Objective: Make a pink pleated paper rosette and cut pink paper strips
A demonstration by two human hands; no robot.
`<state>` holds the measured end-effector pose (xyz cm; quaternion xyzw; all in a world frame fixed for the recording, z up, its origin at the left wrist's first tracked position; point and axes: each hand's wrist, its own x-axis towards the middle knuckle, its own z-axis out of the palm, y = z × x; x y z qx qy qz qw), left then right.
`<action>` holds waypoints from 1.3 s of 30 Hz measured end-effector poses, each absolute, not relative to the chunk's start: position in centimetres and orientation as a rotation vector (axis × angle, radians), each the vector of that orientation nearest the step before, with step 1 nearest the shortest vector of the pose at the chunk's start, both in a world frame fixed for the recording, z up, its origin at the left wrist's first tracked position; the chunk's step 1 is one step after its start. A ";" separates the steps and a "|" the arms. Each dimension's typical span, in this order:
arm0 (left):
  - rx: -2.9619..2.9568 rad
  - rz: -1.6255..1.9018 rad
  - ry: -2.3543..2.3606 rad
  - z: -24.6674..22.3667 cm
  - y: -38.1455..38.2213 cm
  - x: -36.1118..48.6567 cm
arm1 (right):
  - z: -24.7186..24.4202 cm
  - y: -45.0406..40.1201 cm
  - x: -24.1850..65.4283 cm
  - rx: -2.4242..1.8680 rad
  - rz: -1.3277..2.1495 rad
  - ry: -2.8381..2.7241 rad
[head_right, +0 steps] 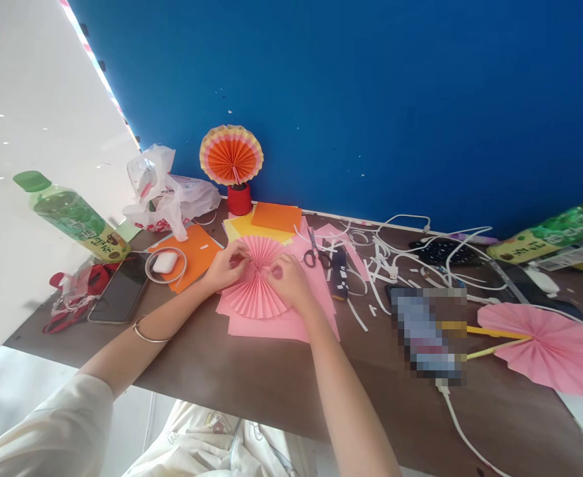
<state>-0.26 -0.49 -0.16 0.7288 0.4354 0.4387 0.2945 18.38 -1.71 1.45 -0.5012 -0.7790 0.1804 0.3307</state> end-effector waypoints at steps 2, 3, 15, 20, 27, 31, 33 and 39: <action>1.925 1.169 1.170 -0.2 -0.5 -0.3 | 1.5 -1.7 18.7 -1.319 0.489 -2.051; 1.916 1.167 1.179 -0.3 -0.4 -0.3 | 1.5 -1.7 18.8 -1.324 0.496 -2.056; 1.983 1.172 1.214 -0.9 0.1 -0.3 | 1.2 -1.4 18.7 -1.345 0.571 -1.974; 2.267 1.189 1.241 -0.4 -0.3 -0.5 | 0.7 -1.1 17.5 -1.341 0.559 -1.930; 2.293 0.994 1.287 -0.6 0.4 -0.5 | 0.2 -0.8 17.2 -1.333 0.577 -1.967; 2.236 0.935 1.268 -0.6 0.7 -0.5 | 0.3 -0.9 17.3 -1.329 0.632 -1.942; 2.226 0.911 1.289 -0.6 0.7 -0.6 | 0.3 -0.9 17.3 -1.343 0.683 -1.931; 2.357 0.768 1.237 -0.4 0.6 -0.7 | 0.3 -1.1 17.5 -1.347 0.711 -1.942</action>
